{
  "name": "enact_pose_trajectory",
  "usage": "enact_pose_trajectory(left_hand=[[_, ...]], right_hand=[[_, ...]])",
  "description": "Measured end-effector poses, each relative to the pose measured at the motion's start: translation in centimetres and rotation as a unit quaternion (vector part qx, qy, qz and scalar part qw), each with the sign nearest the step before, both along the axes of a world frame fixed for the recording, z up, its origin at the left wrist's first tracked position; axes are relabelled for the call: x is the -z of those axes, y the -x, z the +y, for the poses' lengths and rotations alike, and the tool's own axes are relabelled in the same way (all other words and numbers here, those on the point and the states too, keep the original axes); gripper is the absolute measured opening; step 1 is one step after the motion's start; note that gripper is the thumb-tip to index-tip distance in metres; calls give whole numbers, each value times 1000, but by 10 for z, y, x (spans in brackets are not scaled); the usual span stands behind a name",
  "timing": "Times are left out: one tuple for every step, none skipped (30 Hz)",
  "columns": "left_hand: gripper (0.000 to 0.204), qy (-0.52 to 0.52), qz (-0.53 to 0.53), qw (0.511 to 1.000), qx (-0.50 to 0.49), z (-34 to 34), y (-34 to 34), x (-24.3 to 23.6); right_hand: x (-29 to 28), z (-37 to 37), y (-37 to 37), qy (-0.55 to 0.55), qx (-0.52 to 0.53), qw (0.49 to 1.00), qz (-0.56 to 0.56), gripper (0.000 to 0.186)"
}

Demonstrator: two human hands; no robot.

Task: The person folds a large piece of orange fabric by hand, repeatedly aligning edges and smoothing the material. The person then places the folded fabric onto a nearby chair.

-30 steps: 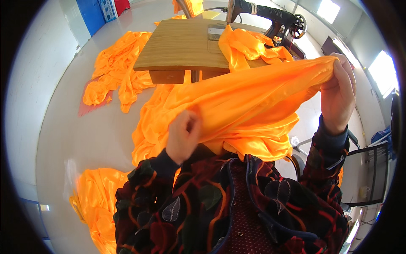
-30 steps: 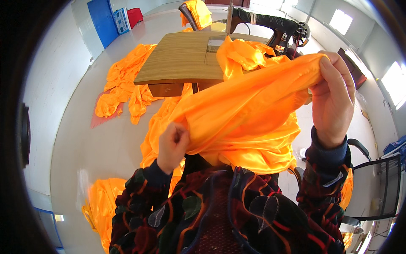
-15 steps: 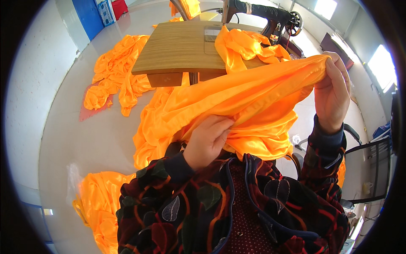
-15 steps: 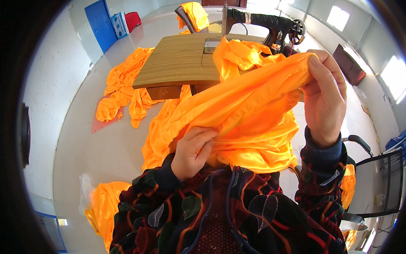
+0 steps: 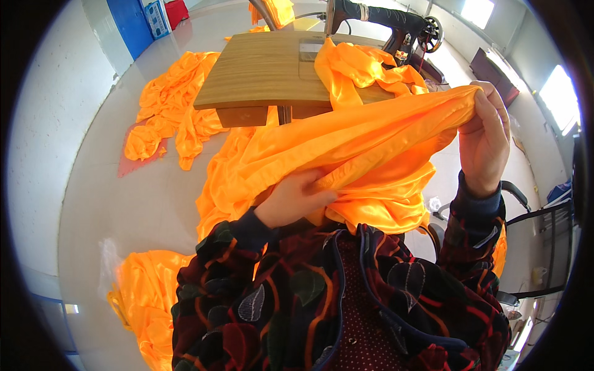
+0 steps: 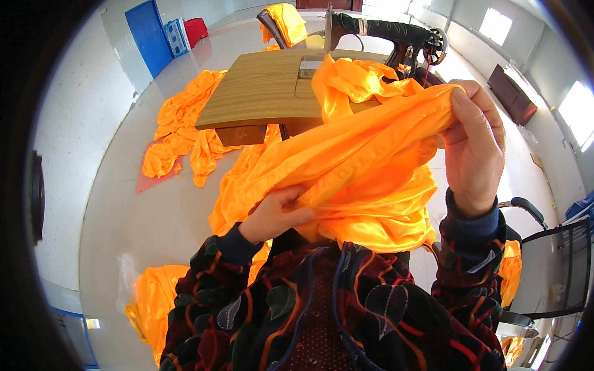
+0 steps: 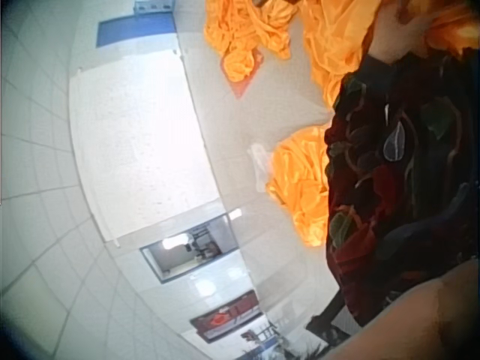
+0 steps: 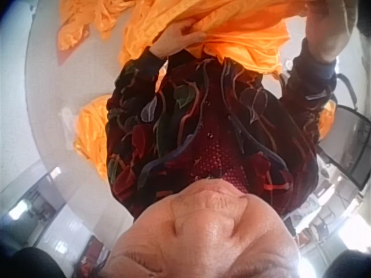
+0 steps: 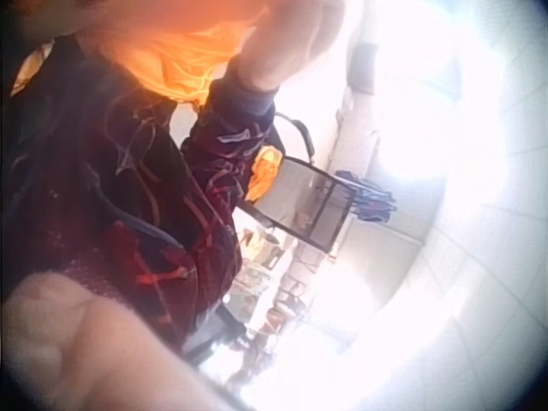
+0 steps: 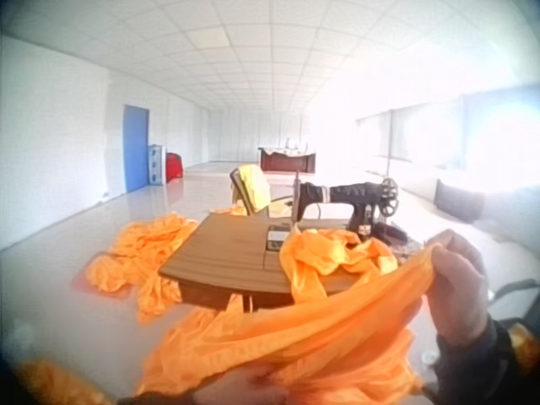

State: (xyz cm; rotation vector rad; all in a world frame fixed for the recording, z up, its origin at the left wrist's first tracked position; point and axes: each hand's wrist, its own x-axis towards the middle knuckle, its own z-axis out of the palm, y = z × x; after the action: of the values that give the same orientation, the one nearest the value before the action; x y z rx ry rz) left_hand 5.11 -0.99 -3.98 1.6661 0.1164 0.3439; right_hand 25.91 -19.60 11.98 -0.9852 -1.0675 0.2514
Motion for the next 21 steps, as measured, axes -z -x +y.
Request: enact_pose_trajectory(left_hand=[[45,-51,54,997,3,9,8,11],[46,-101,108,989,5,20,18,24],[46,-159,143,977,10,32,27,38],[47,-177,176,968,-1,44,33,54],[48,-206,189,960,-10,59,37,70],[48,-234,202,951,-18,75,40,86],[48,-364,188,908,-88,89,38,104],[46,-341,174,917,-112,106,41,121],[45,-325,211,913,-129,123,41,137],[44,-307,202,919,-142,136,41,154],[43,-293,202,922,-154,146,40,170],[42,-289,194,923,-165,155,40,185],[40,-263,174,930,-187,161,40,199],[38,-246,146,936,-207,165,42,211],[36,-229,157,933,-229,167,48,221],[33,-199,110,945,-234,166,58,229],[31,-168,100,950,-243,165,68,235],[28,-129,101,954,-250,164,78,237],[26,-162,137,943,-256,164,92,235],[24,-186,184,930,-259,165,110,228],[22,-212,210,918,-261,165,125,219]], right_hand=[[1,-1,-2,1,-2,1000,12,19],[2,-2,-3,6,-3,1000,2,19],[2,-2,-5,14,-10,1000,-1,19],[3,-2,-6,22,-18,1000,-4,19],[4,-1,-6,26,-16,1000,-1,19],[6,0,-5,31,-13,999,1,19],[7,1,-4,36,-9,999,2,18],[10,1,-1,41,-20,999,4,17],[12,2,2,39,-11,999,6,16],[14,4,4,33,-17,999,8,16],[15,6,6,25,-35,999,17,16],[15,7,7,16,-42,999,9,15],[14,9,8,19,-16,1000,1,16],[15,10,9,16,-4,1000,0,16],[16,11,9,15,9,1000,2,17],[17,11,10,16,18,1000,6,17],[17,11,9,18,26,999,10,17],[17,10,8,19,35,999,13,17],[17,9,7,20,33,999,9,17],[16,7,6,20,32,999,6,17],[15,6,4,21,31,999,2,17]])
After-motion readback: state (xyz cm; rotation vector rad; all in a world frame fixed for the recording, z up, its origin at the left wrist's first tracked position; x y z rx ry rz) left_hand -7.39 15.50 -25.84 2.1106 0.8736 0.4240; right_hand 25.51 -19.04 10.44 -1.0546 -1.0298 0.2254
